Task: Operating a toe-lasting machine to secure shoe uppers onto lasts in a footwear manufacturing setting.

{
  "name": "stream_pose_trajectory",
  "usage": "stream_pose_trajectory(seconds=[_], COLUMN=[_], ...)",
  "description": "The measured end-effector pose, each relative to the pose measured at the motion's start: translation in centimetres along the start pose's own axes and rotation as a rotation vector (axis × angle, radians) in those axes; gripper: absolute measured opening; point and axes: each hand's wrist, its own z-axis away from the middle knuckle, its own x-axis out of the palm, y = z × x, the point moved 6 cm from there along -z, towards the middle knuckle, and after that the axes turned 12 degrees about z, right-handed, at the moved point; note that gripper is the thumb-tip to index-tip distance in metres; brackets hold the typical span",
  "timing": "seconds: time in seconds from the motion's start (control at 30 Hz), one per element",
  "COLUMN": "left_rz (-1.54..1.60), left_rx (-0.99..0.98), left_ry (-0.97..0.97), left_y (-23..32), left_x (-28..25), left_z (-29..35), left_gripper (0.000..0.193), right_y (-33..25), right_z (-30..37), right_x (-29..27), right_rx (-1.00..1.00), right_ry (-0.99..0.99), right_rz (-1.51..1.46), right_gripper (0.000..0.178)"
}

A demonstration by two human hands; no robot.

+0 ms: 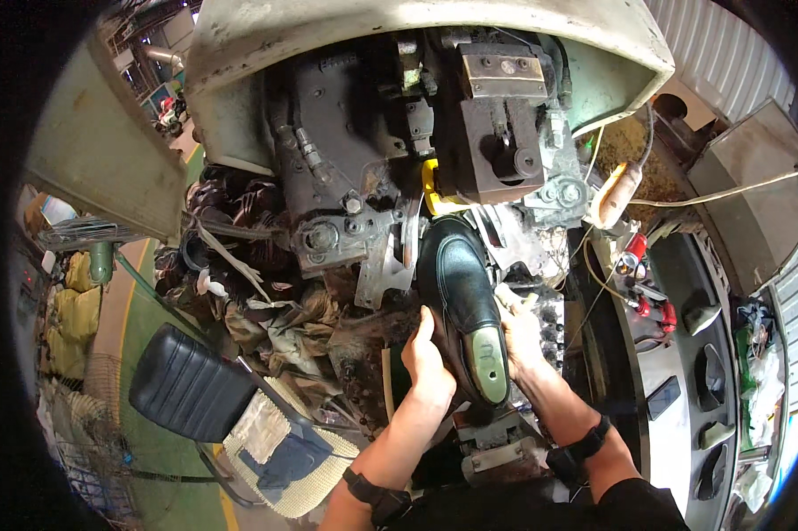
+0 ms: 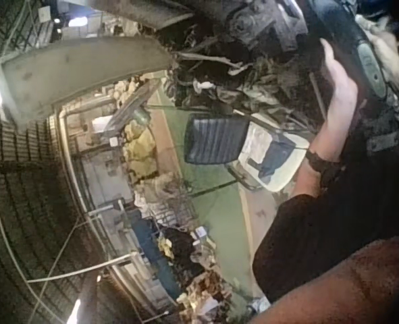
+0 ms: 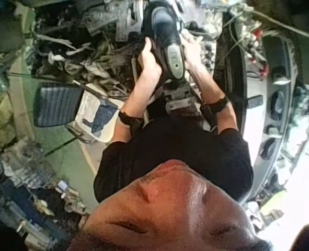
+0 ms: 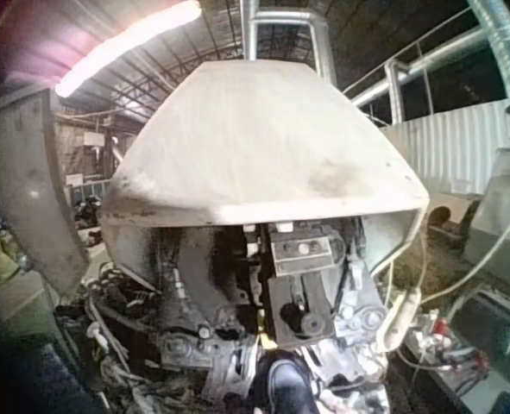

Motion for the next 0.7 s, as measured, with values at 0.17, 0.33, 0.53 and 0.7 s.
stream_pose_trajectory(seconds=[0.17, 0.33, 0.53, 0.7], left_rz=[0.086, 0.016, 0.002, -0.048], left_rx=[0.027, 0.141, 0.180, 0.366], left_ry=[0.038, 0.087, 0.100, 0.102], left_y=[-0.7, -0.5, -0.6, -0.6], left_x=[-0.7, -0.9, -1.5, -2.3], left_z=[-1.1, -1.9, -2.7, -3.8], left_gripper=[0.038, 0.033, 0.030, 0.028], right_y=[-0.5, 0.4, 0.9, 0.7], right_z=[-0.4, -1.6, -2.0, -2.4], right_x=[-0.8, -1.8, -2.5, -2.5], right_rx=[-0.097, -0.183, -0.223, -0.204], right_ry=[0.090, 0.130, 0.166, 0.210], right_rz=[0.212, 0.404, 0.513, 0.470], right_gripper=[0.059, 0.058, 0.062, 0.070])
